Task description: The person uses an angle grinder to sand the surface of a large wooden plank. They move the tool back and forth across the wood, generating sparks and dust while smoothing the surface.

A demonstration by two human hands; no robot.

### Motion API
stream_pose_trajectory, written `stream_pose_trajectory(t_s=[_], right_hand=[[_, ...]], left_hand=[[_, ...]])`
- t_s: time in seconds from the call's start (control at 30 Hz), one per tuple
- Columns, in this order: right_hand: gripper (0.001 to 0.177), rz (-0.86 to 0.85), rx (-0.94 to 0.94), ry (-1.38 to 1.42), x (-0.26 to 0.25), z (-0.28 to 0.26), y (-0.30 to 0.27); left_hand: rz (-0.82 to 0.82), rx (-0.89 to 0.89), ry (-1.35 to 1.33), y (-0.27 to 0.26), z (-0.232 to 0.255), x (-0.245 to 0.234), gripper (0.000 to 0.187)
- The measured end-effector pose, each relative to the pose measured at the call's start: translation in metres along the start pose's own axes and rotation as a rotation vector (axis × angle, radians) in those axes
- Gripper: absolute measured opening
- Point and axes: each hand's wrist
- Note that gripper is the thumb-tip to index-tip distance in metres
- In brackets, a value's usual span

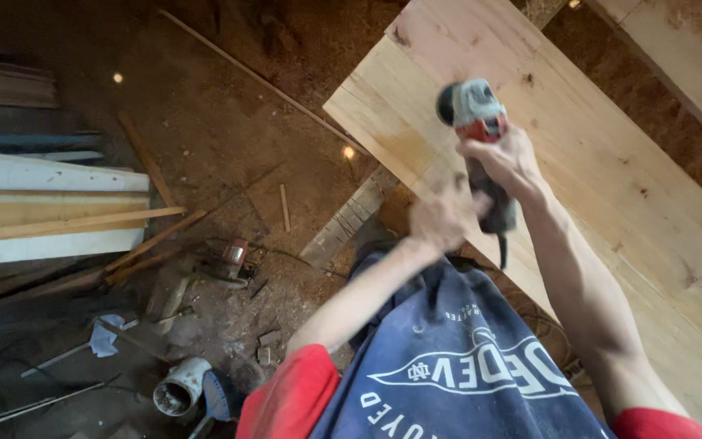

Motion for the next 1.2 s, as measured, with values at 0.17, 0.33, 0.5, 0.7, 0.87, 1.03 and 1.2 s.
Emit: stream_pose_trajectory(t_s=[0.17, 0.33, 0.5, 0.7, 0.87, 1.03, 1.2], right_hand=[[0.048, -0.025, -0.034, 0.062, 0.025, -0.037, 0.057], [0.037, -0.013, 0.059, 0.208, 0.021, -0.044, 0.064], [0.036, 0.037, -0.009, 0.126, 0.015, -0.042, 0.069], [0.034, -0.003, 0.042, 0.171, 0.021, -0.041, 0.066], [0.033, -0.017, 0.091, 0.135, 0.022, -0.054, 0.071], [0.037, -0.04, -0.012, 0.073, 0.033, -0.077, 0.093], [0.037, -0.063, 0.084, 0.061, 0.034, -0.099, 0.119]], left_hand=[[0.526, -0.222, 0.034, 0.078, -0.132, -0.051, 0.039], [0.625, -0.151, 0.287, 0.094, -0.17, -0.052, 0.048], [0.665, -0.103, 0.287, 0.096, -0.167, -0.053, 0.047], [0.64, -0.126, 0.333, 0.096, -0.168, -0.054, 0.044], [0.506, -0.235, 0.241, 0.121, -0.182, -0.068, 0.039], [0.699, -0.212, 0.286, 0.148, -0.18, -0.077, 0.042], [0.707, -0.223, 0.211, 0.144, -0.175, -0.076, 0.044]])
Point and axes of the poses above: each hand's wrist, its own y-axis towards the middle knuckle, its own x-axis out of the palm, z = x × y, and after that the axes turned 10 degrees about -z, right-handed
